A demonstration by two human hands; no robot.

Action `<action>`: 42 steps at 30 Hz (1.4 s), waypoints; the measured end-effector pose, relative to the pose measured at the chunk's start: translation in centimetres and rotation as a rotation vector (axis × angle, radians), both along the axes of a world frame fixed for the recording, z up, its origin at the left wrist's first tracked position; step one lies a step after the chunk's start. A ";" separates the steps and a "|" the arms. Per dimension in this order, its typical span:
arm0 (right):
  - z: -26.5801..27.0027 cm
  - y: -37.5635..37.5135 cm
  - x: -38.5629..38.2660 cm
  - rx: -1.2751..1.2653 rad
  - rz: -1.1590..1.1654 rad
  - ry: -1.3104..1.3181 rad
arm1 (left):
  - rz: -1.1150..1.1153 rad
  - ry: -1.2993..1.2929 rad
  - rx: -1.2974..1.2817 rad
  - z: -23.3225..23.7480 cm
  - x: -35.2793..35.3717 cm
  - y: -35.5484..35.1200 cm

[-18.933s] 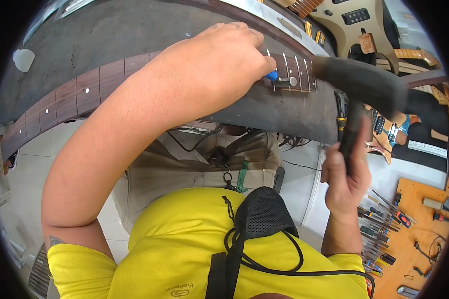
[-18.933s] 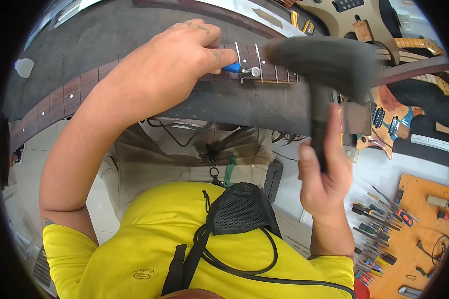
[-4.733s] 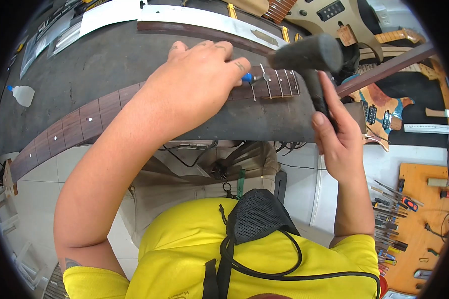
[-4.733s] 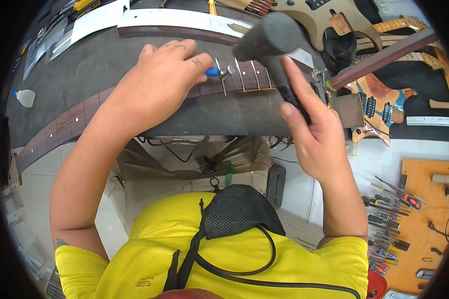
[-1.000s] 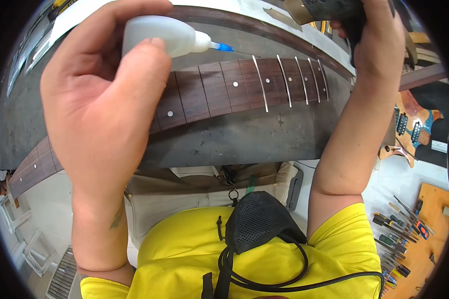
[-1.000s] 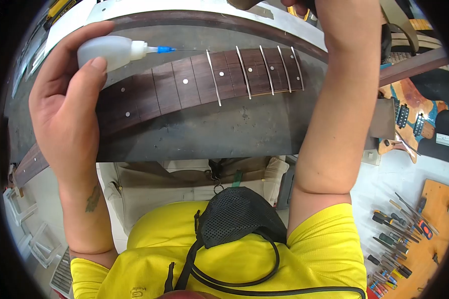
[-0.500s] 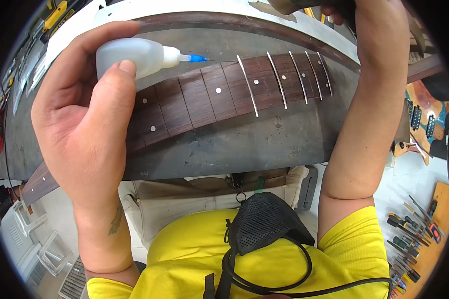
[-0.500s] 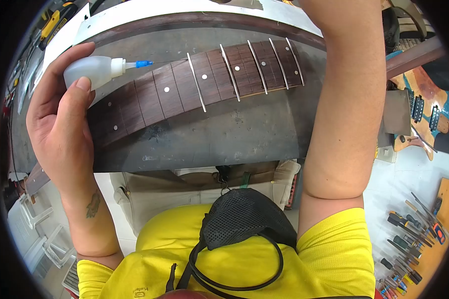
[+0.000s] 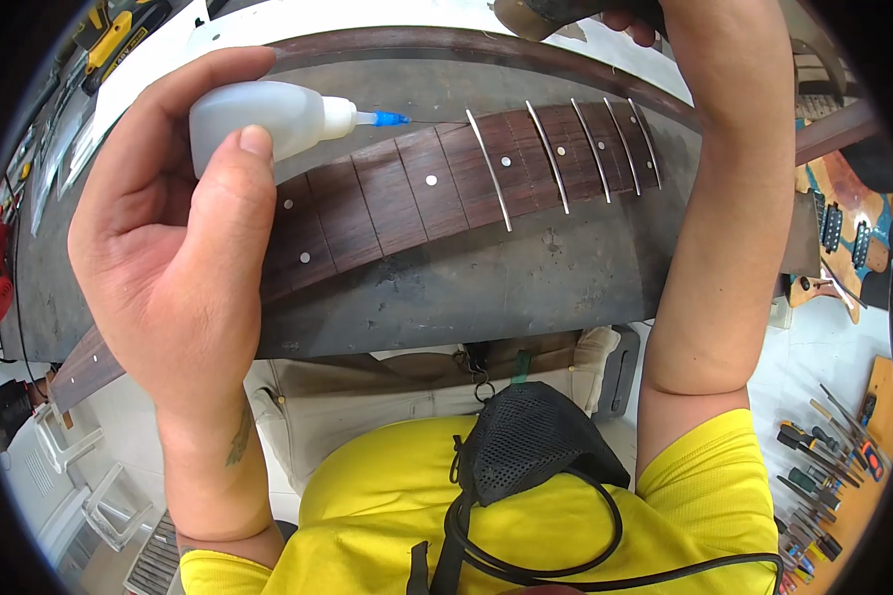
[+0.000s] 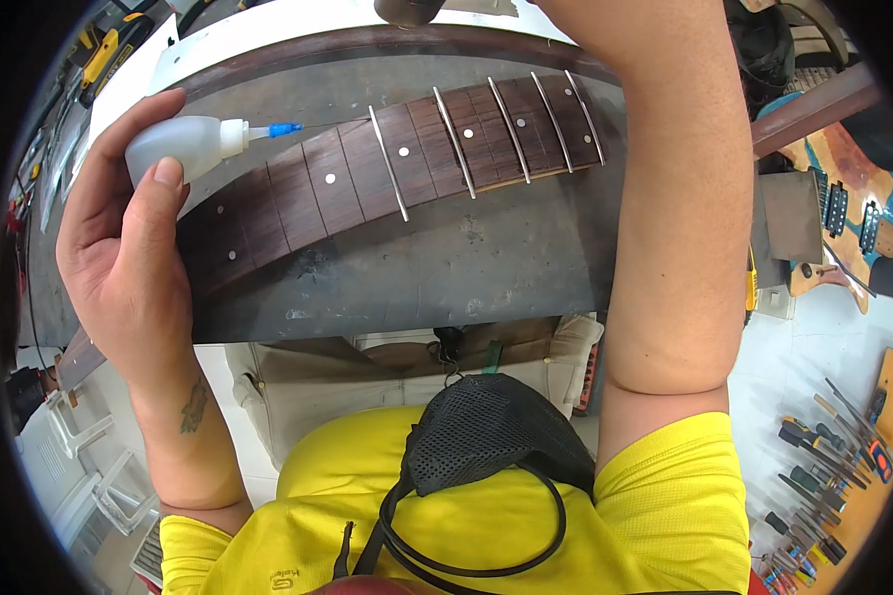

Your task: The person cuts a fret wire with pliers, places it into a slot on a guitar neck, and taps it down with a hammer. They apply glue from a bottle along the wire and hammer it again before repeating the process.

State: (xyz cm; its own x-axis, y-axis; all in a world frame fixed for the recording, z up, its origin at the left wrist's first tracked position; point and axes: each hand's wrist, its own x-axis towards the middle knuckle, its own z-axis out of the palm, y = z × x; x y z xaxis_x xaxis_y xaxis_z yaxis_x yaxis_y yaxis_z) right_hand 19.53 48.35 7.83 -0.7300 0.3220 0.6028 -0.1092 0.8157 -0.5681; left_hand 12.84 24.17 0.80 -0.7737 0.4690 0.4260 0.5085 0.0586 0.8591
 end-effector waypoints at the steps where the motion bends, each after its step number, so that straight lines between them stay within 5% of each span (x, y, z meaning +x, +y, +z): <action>1: 0.0 -0.1 0.0 0.021 -0.009 -0.012 | -0.004 -0.009 0.009 0.0 0.0 0.0; 33: -0.2 -0.4 0.1 0.023 0.020 -0.046 | 0.001 -0.004 -0.003 0.2 0.1 0.1; 35: 0.4 0.0 0.5 -0.231 0.210 -0.099 | -0.009 -0.024 0.015 0.2 0.2 0.1; 39: -0.2 -1.7 0.0 0.004 0.008 -0.038 | -0.007 -0.017 -0.005 0.2 0.1 0.1; 42: 0.5 -1.6 0.0 -0.195 0.080 -0.128 | -0.005 -0.008 -0.007 0.1 0.0 0.1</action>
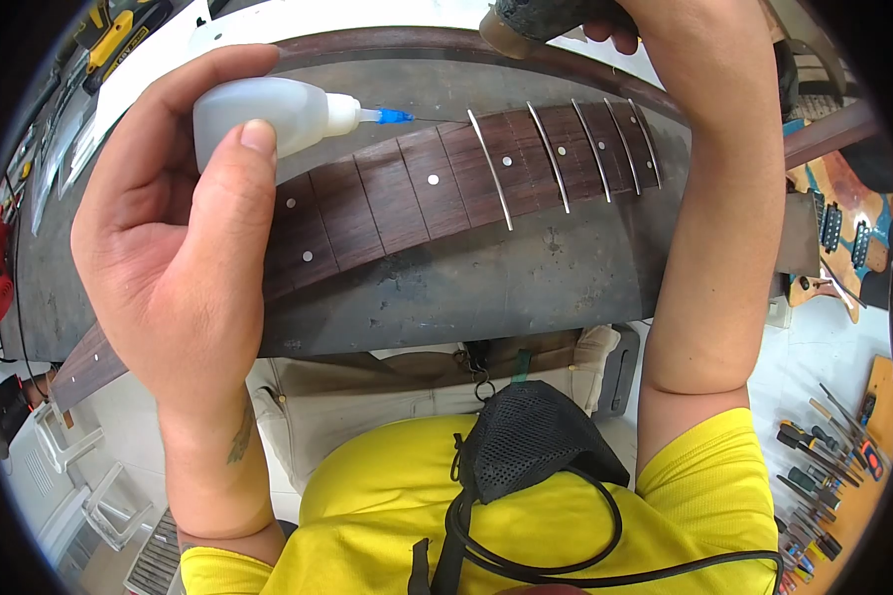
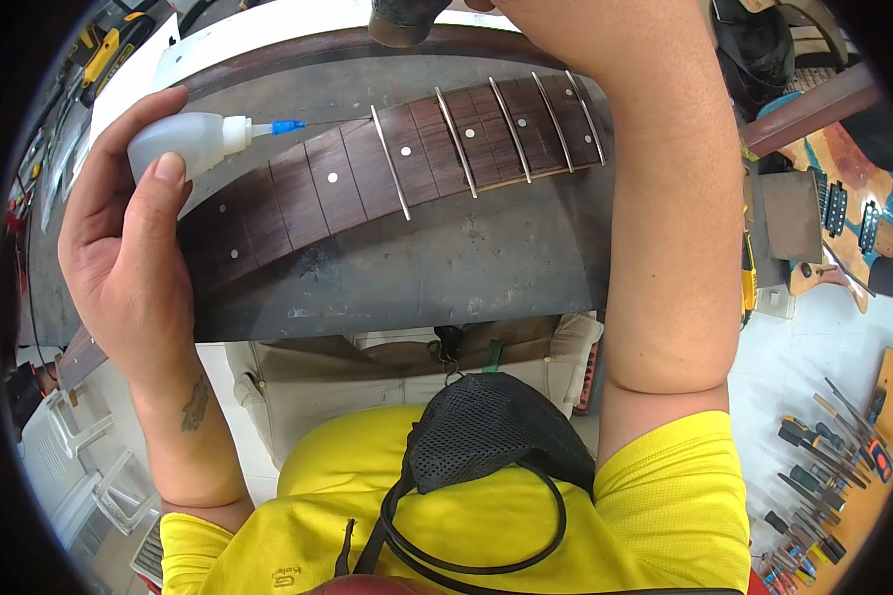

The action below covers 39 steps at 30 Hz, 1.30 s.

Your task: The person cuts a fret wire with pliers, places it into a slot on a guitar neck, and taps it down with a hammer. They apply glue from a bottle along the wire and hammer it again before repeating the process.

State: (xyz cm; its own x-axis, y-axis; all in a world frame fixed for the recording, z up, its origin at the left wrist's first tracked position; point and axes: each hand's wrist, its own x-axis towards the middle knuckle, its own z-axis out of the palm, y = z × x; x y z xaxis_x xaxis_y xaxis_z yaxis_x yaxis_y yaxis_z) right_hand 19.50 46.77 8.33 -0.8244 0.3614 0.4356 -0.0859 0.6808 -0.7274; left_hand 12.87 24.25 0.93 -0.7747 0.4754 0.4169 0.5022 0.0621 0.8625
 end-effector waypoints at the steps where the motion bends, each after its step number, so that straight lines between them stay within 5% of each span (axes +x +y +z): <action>1: -0.8 -0.2 -0.1 0.118 -0.030 0.069 | 0.005 0.003 -0.003 0.0 0.0 0.0; 9: -0.6 0.5 0.4 0.249 -0.023 0.043 | -0.006 -0.022 0.060 -0.4 -0.3 -0.2; 15: 0.7 1.0 1.0 -0.120 0.180 -0.079 | -0.013 -0.041 0.071 -0.3 -0.3 -0.1; 17: -0.6 -0.1 0.5 0.171 -0.081 0.011 | -0.013 -0.049 0.069 -0.1 -0.1 0.1; 27: -0.3 0.0 0.9 0.332 -0.141 0.006 | -0.014 -0.015 0.041 -0.1 0.0 0.1; 29: 0.7 1.4 1.0 -0.157 0.159 -0.065 | -0.021 0.001 0.046 -0.1 0.0 0.0; 30: 0.6 0.9 0.9 -0.159 0.158 -0.066 | -0.021 -0.012 0.036 -0.1 0.0 -0.1; 32: 0.5 -0.6 0.5 0.019 -0.120 -0.050 | -0.015 -0.020 0.029 0.1 0.1 -0.1; 39: -0.6 -0.3 0.3 0.206 -0.100 -0.029 | -0.046 -0.109 0.123 0.1 -0.2 -0.4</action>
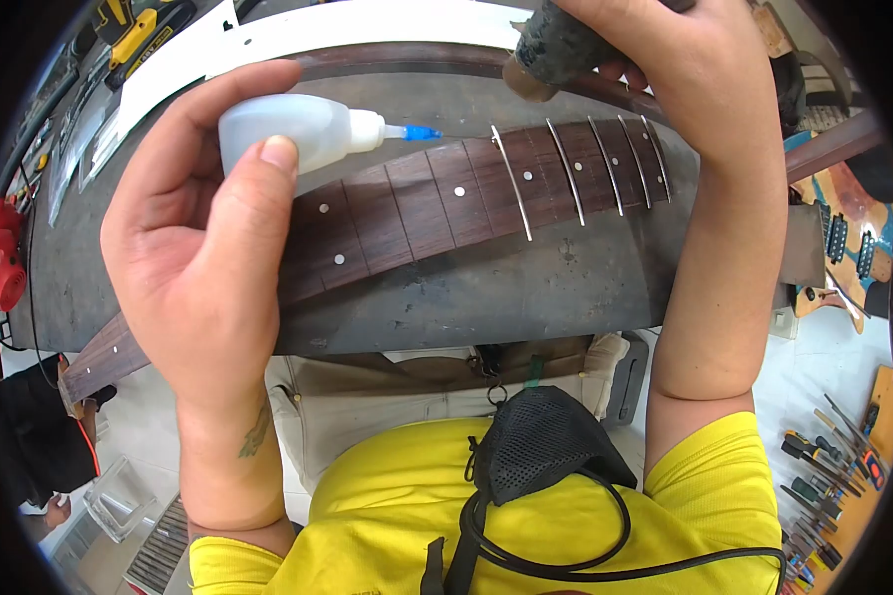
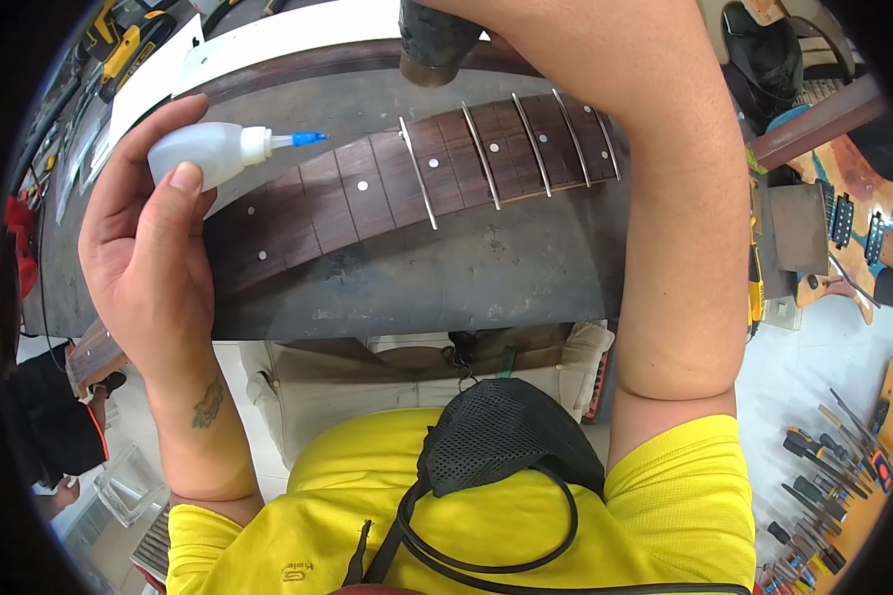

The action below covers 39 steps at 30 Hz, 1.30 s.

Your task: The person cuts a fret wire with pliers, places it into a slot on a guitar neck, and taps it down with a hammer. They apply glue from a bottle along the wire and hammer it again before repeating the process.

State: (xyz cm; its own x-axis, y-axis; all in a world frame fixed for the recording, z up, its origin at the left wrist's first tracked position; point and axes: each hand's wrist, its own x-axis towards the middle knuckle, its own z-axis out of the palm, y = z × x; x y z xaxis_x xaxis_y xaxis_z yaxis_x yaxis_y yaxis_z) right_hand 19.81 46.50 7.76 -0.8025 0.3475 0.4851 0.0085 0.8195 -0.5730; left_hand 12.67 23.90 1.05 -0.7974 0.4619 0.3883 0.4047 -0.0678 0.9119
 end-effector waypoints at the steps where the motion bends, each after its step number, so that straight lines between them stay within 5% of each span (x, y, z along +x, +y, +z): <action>1: -0.5 -0.3 -0.4 0.050 -0.077 0.060 | 0.004 -0.080 0.049 0.0 -0.1 -0.1; 3: -0.4 -0.3 -0.5 0.103 -0.148 0.121 | 0.004 -0.220 0.202 -0.3 -1.4 -1.0; 7: 2.0 -0.4 0.2 -0.125 0.119 -0.217 | 0.046 -0.389 0.485 -0.3 -2.7 -2.4; 12: 1.4 -1.2 0.3 0.178 0.113 -0.210 | 0.093 -0.361 0.411 -0.6 -2.9 -2.8; 20: 1.5 -1.6 0.2 0.115 0.177 -0.264 | 0.085 -0.321 0.375 0.0 -4.0 -4.2; 24: 2.0 -1.2 0.2 0.056 0.172 -0.279 | 0.326 -0.039 0.033 1.3 -6.0 -6.1; 26: 2.3 -1.5 0.2 0.027 0.130 -0.282 | 0.528 0.140 -0.368 0.6 -7.4 -7.6; 33: 4.4 -1.5 0.5 -0.101 0.080 -0.546 | 0.667 0.158 -0.566 -1.0 -9.0 -10.4; 37: 4.1 -3.0 0.8 0.046 0.027 -0.434 | 0.781 0.177 -0.717 0.0 -9.5 -10.7; 39: 5.7 -3.0 0.1 -0.187 -0.040 -0.659 | 0.786 0.217 -0.789 0.2 -9.9 -10.9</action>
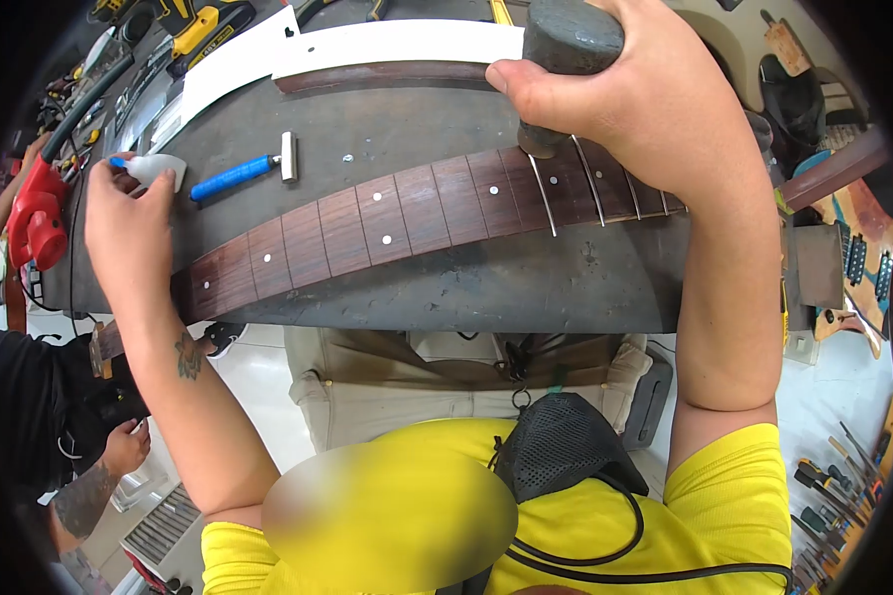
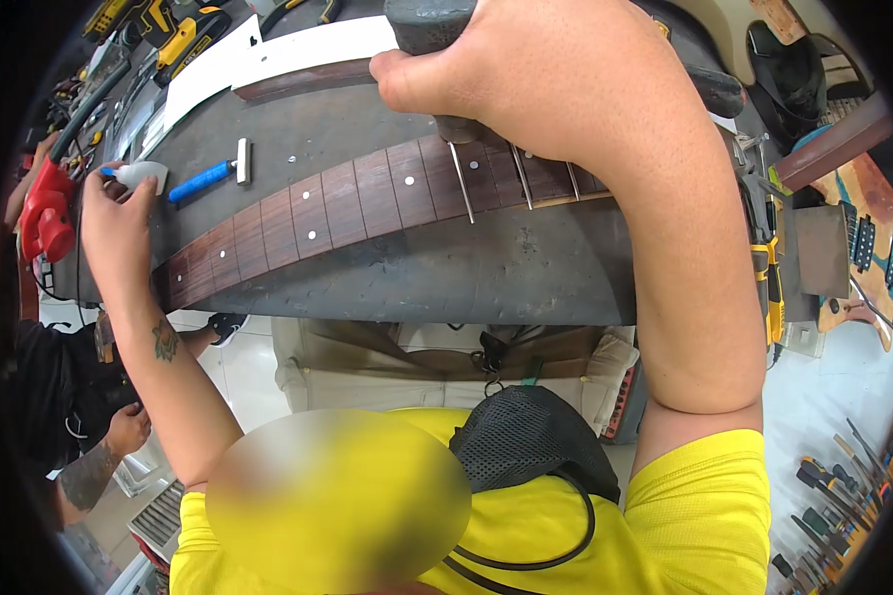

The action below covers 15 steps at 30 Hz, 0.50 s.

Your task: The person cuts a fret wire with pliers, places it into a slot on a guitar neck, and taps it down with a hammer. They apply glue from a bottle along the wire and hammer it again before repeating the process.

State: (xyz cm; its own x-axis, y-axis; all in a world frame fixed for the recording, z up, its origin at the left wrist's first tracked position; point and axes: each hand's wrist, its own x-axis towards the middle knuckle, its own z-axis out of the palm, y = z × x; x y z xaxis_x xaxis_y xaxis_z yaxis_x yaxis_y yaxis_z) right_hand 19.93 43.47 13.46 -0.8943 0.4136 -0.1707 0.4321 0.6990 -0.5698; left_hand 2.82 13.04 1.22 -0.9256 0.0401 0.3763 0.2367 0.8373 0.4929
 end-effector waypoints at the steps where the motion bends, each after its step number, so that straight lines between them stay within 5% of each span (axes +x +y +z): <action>1: -0.3 0.4 0.1 -0.008 0.002 0.006 | 0.003 0.006 -0.075 0.0 0.0 -0.2; 6: -1.1 1.1 1.4 0.178 0.180 0.170 | 0.012 0.023 0.031 0.2 0.8 -0.5; 8: 0.4 0.1 -1.0 0.176 0.018 -0.036 | 0.109 0.470 0.004 1.8 2.2 0.0; 9: 0.9 -0.1 -1.9 0.172 -0.129 -0.248 | -0.058 0.474 0.184 3.0 3.8 1.7; 13: 0.1 0.8 -0.7 0.163 -0.176 -0.145 | -0.722 0.224 0.547 6.6 8.0 11.3; 15: -0.9 2.0 2.2 0.290 0.142 0.167 | -0.876 0.030 0.626 6.2 7.3 15.0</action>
